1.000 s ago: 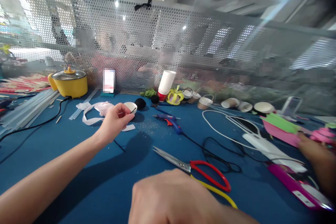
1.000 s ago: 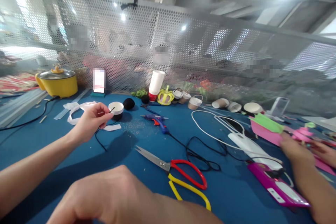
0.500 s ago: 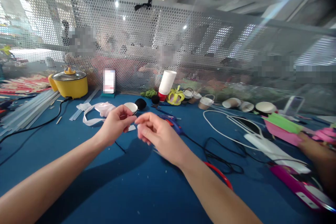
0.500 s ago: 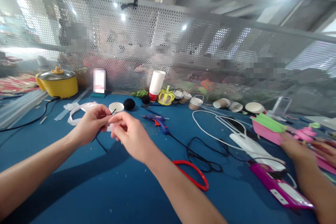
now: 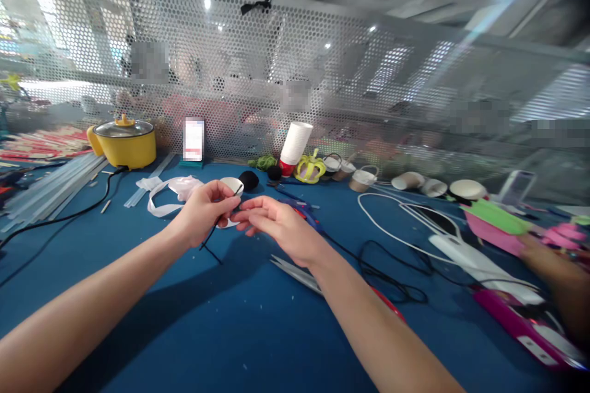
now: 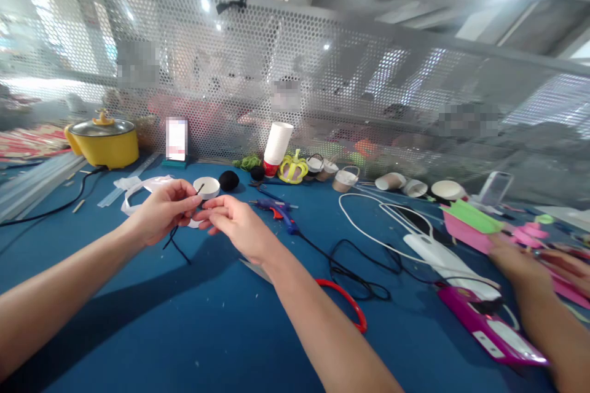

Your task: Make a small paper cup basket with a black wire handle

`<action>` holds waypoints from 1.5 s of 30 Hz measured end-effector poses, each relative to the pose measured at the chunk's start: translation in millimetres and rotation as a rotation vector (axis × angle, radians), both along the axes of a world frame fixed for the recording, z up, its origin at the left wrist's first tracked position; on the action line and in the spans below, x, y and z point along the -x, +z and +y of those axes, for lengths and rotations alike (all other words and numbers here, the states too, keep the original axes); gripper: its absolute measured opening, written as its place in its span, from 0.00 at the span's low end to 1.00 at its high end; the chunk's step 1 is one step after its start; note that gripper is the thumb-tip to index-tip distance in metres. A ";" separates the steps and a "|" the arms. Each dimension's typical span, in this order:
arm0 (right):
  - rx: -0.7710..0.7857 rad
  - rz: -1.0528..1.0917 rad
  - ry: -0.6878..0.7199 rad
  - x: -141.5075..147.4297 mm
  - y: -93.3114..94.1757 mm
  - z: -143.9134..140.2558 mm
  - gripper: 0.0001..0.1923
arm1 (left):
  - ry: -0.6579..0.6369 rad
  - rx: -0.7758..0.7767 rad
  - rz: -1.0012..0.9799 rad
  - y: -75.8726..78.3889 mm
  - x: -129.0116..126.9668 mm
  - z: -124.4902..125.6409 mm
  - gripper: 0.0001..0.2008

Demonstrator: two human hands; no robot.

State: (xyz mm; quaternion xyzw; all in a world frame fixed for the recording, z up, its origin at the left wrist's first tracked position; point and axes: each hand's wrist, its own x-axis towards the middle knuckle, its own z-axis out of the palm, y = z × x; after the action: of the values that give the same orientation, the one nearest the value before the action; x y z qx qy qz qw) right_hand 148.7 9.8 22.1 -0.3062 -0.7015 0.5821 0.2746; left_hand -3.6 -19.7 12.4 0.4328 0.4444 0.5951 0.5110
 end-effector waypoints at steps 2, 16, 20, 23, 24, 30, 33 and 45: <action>0.016 -0.006 0.000 1.2 -2.0 -0.3 0.01 | 0.002 -0.004 0.002 -0.2 1.5 0.7 0.11; -0.372 -0.433 0.019 -4.0 0.6 -0.3 0.04 | -0.029 0.034 -0.001 0.5 0.1 -0.4 0.12; -0.336 -0.406 -0.052 -5.8 -1.0 4.6 0.13 | -0.089 0.048 -0.005 -1.2 0.2 -1.2 0.12; -0.311 -0.293 -0.131 -7.5 -0.8 8.9 0.18 | -0.154 0.070 -0.030 -2.6 -0.3 -1.7 0.13; -0.320 -0.243 -0.162 -7.7 -0.6 9.8 0.15 | -0.170 0.078 -0.040 -2.9 -0.5 -1.9 0.13; -0.301 -0.242 -0.121 -2.6 -2.7 3.8 0.08 | -0.177 0.062 -0.069 -1.0 1.4 -2.1 0.13; -0.317 -0.462 -0.045 2.0 -6.0 -3.5 0.15 | -0.149 0.050 -0.069 0.7 2.4 -1.8 0.13; -0.675 -0.955 0.242 10.0 -42.2 -15.7 0.03 | -0.160 0.044 -0.074 -2.4 0.7 -1.7 0.13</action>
State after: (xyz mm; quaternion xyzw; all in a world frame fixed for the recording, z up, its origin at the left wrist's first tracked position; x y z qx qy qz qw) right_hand 138.6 -6.0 -20.1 -0.3475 -0.9235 0.1520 -0.0572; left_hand -4.3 -21.3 10.0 0.4333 0.4022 0.5582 0.5821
